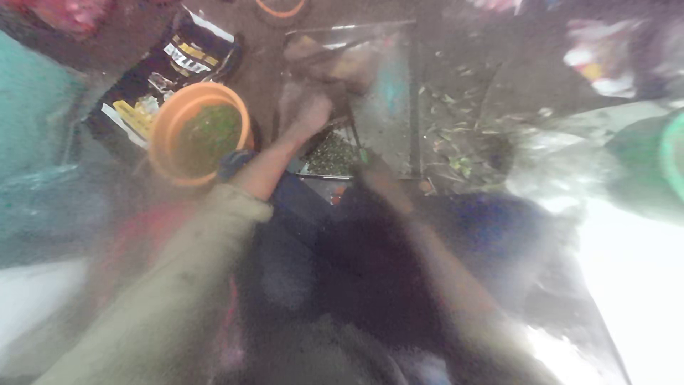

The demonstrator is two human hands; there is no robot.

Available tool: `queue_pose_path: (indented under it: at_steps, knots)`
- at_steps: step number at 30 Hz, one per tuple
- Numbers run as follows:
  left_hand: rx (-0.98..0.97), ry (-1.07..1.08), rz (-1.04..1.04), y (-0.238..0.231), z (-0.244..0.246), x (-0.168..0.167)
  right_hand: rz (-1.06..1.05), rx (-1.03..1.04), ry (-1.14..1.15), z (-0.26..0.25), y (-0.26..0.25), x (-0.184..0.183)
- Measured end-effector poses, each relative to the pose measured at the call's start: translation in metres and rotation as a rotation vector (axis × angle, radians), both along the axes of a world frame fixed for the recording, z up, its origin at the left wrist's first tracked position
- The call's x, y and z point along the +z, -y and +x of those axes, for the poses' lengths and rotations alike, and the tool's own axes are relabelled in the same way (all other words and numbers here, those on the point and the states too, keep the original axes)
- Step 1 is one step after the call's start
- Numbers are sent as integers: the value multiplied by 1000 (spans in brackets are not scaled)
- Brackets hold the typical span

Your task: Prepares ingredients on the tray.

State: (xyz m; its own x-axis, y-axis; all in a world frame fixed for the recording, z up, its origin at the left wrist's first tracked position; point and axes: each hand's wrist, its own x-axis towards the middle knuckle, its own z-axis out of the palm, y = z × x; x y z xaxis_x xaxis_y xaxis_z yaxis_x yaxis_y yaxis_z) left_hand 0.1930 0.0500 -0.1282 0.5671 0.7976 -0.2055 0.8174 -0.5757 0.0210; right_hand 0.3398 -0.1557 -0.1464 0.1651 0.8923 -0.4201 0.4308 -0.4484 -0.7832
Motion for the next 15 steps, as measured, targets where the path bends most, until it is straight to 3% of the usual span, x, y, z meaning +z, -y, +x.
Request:
queue_pose_path:
  at_steps: [3,7,12,15]
  knots:
    - [29,23,2,-5,-2,-5,8,12,10,-8,-4,8]
    - [123,62,12,-9,-1,-7,59,14,83,-23,-43,-10]
    - [131,67,9,-10,-2,-8,-122,100,372,-30,-78,-20]
    - [109,60,-11,-10,-1,-5,-152,137,424,-24,-77,-20]
